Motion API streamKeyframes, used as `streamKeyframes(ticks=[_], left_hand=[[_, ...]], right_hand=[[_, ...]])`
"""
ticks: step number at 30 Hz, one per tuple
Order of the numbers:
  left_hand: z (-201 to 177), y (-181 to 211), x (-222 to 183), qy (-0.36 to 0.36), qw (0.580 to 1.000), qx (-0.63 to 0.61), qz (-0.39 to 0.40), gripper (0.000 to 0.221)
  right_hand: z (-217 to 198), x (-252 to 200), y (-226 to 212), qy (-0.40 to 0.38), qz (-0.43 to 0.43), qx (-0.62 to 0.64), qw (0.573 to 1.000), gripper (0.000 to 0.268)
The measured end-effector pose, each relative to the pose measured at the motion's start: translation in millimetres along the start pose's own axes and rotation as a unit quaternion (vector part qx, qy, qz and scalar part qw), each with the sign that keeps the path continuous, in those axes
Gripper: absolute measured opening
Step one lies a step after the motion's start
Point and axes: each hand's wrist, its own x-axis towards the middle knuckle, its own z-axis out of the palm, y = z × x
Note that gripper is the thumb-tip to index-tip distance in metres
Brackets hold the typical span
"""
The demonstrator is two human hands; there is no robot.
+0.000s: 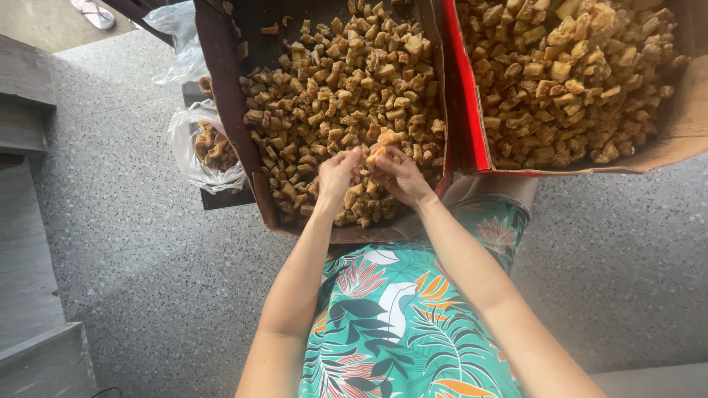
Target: The person repeatedly scoops and sifts small dried fruit pieces between two open cardboard boxes using both hands. The person occasionally picks up individual pieces to inspect them before returning them to the box. The task continues without a visible final state or destination for the sorted items.
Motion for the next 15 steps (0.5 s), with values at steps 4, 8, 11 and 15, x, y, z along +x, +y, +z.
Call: streamKeyframes(ticks=[4,8,11,15], left_hand=[[-2,-17,14,-0.012,0.967,-0.224,-0.121,0.018],[-9,-28,18,-0.056,0.912,-0.382,-0.141,0.023],[-20,-16,11,-0.056,0.906,-0.407,-0.101,0.023],[-24,8,-16,-0.108,0.968,-0.226,0.019,0.019]], right_hand=[[4,-3,7,0.019,-0.036,-0.095,0.995,0.027],[8,-9,0,0.018,-0.013,0.010,1.000,0.025],[10,-10,-11,-0.015,-0.047,0.092,0.994,0.021],[15,-10,-12,-0.005,-0.010,0.049,0.999,0.038]])
